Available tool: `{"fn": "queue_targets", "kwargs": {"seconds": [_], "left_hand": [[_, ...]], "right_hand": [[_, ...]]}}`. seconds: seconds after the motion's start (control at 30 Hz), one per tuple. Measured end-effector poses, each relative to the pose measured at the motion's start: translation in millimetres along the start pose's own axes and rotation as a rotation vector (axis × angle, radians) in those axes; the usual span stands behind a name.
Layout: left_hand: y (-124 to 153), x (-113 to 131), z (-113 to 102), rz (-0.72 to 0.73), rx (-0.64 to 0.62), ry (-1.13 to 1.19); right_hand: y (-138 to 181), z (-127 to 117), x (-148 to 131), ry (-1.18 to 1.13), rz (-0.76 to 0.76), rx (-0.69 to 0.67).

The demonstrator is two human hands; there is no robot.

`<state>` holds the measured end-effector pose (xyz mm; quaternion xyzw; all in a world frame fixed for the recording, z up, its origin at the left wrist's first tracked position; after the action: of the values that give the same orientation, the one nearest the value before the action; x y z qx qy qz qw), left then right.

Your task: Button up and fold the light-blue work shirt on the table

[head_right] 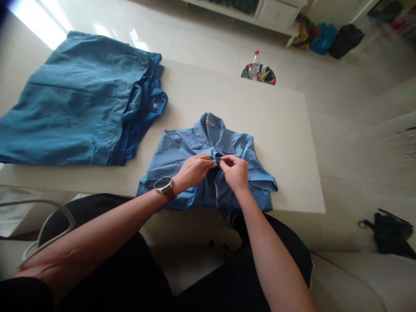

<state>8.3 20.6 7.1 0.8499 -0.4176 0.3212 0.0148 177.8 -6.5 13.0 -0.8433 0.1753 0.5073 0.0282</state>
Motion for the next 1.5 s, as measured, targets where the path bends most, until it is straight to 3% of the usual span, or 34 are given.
{"fn": "queue_targets", "kwargs": {"seconds": [0.23,0.4,0.63,0.8,1.27,1.33,1.5], "left_hand": [[1,-1,0,0.049,-0.030,-0.026],[3,-2,0,0.093,-0.087,-0.018],[6,-2,0,0.074,-0.062,0.000],[5,0,-3,0.062,-0.088,-0.026],[3,-2,-2,0.031,-0.020,0.022],[3,0,-4,0.019,-0.001,0.028],[2,0,-13,-0.113,0.053,0.026]], "right_hand": [[-6,1,7,-0.078,0.049,-0.027],[-14,-1,15,-0.172,0.162,-0.141],[-15,-8,14,-0.242,0.241,-0.311],[-10,-4,9,-0.255,0.213,-0.410],[-14,1,18,-0.223,0.162,-0.250],[-19,-2,25,-0.212,0.168,-0.152],[-36,-22,44,-0.207,0.108,0.274]]}}
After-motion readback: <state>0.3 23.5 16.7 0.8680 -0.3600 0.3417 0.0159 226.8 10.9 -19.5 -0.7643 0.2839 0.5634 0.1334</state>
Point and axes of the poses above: each hand's wrist, its own y-axis away from the middle knuckle, its own z-axis out of the palm, x = y × z, the point moved 2 cm from there along -y, towards the middle knuckle, and after that the axes turned 9 degrees about z, right-handed, at the moved point
